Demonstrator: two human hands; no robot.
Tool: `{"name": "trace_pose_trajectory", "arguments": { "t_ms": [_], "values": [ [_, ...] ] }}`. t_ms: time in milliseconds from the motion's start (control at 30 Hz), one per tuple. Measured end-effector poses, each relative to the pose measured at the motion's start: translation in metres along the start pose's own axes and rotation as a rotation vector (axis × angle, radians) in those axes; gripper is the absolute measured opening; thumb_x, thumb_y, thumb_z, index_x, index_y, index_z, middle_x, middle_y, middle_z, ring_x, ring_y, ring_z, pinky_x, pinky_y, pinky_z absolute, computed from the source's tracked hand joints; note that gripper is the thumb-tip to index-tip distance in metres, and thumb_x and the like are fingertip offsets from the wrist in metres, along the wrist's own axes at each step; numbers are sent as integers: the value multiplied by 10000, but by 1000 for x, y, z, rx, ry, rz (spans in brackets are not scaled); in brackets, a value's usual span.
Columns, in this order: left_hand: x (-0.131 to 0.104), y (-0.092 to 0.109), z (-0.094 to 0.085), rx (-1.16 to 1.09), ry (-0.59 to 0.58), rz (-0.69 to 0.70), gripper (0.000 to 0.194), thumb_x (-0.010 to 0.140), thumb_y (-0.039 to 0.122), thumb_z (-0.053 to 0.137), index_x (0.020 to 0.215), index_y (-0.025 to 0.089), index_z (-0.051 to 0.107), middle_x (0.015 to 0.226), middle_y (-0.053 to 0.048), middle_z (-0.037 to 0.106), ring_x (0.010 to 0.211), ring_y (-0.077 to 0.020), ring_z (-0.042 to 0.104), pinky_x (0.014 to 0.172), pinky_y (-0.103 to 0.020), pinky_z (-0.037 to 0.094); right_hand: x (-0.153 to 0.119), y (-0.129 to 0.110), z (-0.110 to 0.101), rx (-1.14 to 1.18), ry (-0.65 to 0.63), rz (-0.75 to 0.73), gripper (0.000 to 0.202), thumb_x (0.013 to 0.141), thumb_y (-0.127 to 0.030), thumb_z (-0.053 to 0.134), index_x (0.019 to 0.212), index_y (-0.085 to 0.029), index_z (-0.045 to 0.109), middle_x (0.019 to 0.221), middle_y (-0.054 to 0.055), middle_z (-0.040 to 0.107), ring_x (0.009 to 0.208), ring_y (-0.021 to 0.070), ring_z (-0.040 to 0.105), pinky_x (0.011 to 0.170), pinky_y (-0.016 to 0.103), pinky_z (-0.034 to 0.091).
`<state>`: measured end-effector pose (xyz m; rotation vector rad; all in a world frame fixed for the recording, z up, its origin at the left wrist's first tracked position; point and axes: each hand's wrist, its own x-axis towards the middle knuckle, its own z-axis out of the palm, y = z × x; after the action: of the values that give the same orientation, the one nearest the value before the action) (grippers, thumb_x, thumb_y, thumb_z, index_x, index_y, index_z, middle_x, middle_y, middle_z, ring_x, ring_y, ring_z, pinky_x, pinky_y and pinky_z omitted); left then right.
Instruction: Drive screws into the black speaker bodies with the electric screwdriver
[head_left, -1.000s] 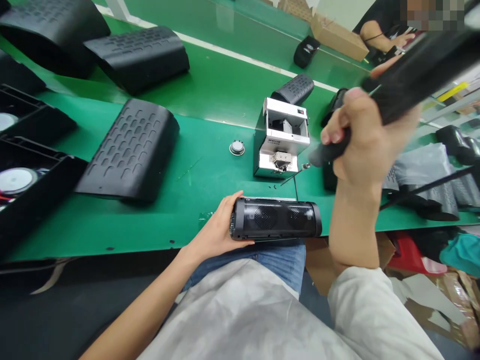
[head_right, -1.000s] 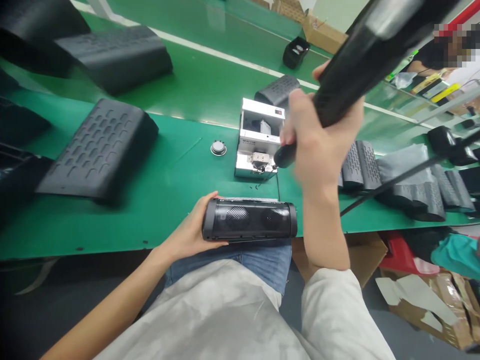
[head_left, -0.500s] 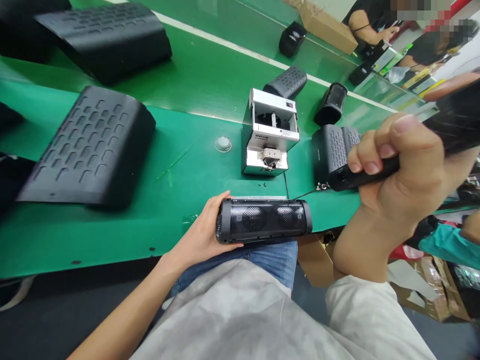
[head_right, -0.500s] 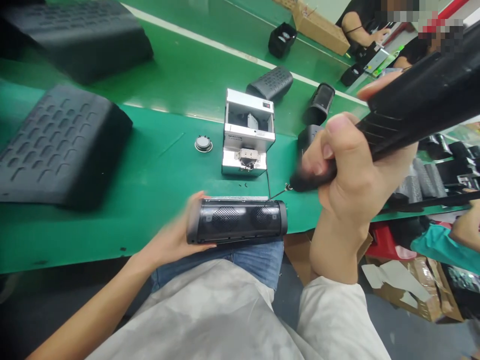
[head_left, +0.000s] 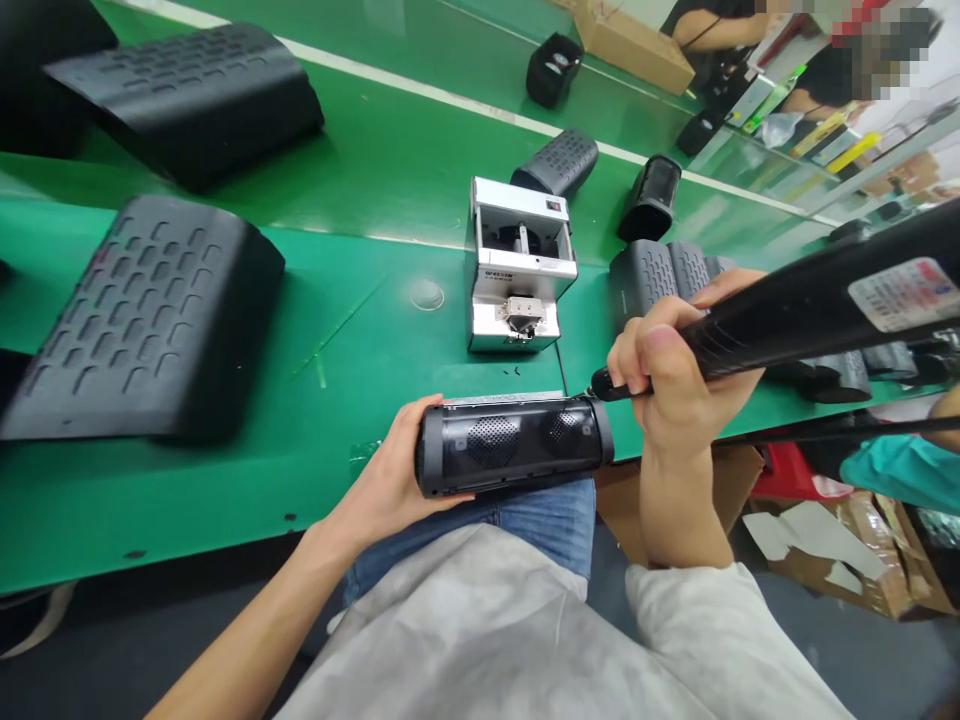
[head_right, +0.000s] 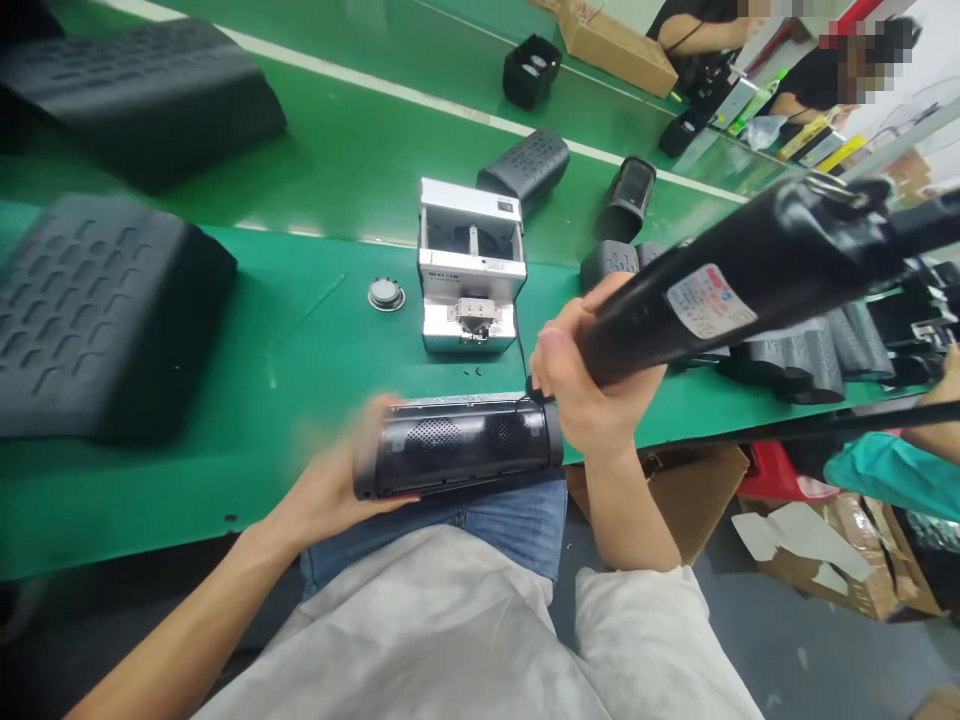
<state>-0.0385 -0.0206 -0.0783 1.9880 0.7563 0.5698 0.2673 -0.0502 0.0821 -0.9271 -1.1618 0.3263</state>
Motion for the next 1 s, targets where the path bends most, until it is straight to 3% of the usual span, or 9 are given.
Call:
{"name": "trace_pose_trajectory", "arguments": {
  "t_ms": [167, 400, 567, 633, 733, 833, 1000],
  "values": [
    [-1, 0, 0, 18, -11, -16, 1168, 922, 665, 957, 1803, 307, 279, 1777, -211, 509, 1675, -478, 548, 1375, -680, 504, 4, 5, -2, 49, -12, 0, 310, 987, -294, 913, 1106, -331, 629, 644, -129, 478, 385, 83, 367, 356, 225, 384],
    [2, 5, -1, 9, -45, -44, 1161, 919, 605, 968, 1786, 303, 259, 1744, -207, 516, 1619, -475, 597, 1369, -708, 499, 5, 7, -2, 83, -23, 24, 316, 963, -293, 931, 1048, -316, 628, 634, -127, 471, 375, 86, 378, 348, 233, 380],
    [3, 6, 0, 4, -19, 5, 1186, 914, 574, 986, 1794, 310, 236, 1748, -221, 486, 1640, -484, 561, 1363, -731, 495, 27, -12, -3, 127, -108, 76, 366, 894, -361, 981, 1133, -336, 705, 591, -137, 474, 334, 95, 323, 306, 249, 310],
    [3, 5, 2, -12, 1, 17, 1205, 909, 563, 996, 1806, 321, 230, 1732, -215, 503, 1627, -478, 573, 1355, -718, 510, 41, -27, 5, 109, -28, 16, 347, 871, -342, 957, 1140, -359, 739, 601, -128, 429, 352, 93, 265, 316, 268, 276],
    [3, 4, 3, -23, 19, 27, 1236, 886, 547, 1021, 1819, 335, 238, 1715, -202, 522, 1604, -466, 598, 1340, -688, 535, 58, -39, 26, 9, 120, -130, 300, 902, -315, 915, 1110, -405, 719, 669, -83, 397, 440, 124, 347, 404, 309, 358],
    [2, 4, 3, -21, 24, 33, 1260, 872, 531, 1039, 1827, 352, 238, 1703, -190, 534, 1586, -456, 617, 1335, -672, 545, 72, -25, 50, -38, 123, -170, 374, 942, -446, 935, 1107, -397, 604, 694, -71, 425, 516, 163, 435, 486, 379, 450],
    [2, 6, 3, -17, 28, 41, 1279, 873, 507, 1049, 1835, 355, 221, 1702, -202, 531, 1588, -465, 609, 1333, -689, 540, 91, 18, 66, -162, 111, -39, 543, 902, -755, 903, 1139, -429, 538, 876, -47, 642, 605, 182, 470, 610, 478, 552]
  ]
}}
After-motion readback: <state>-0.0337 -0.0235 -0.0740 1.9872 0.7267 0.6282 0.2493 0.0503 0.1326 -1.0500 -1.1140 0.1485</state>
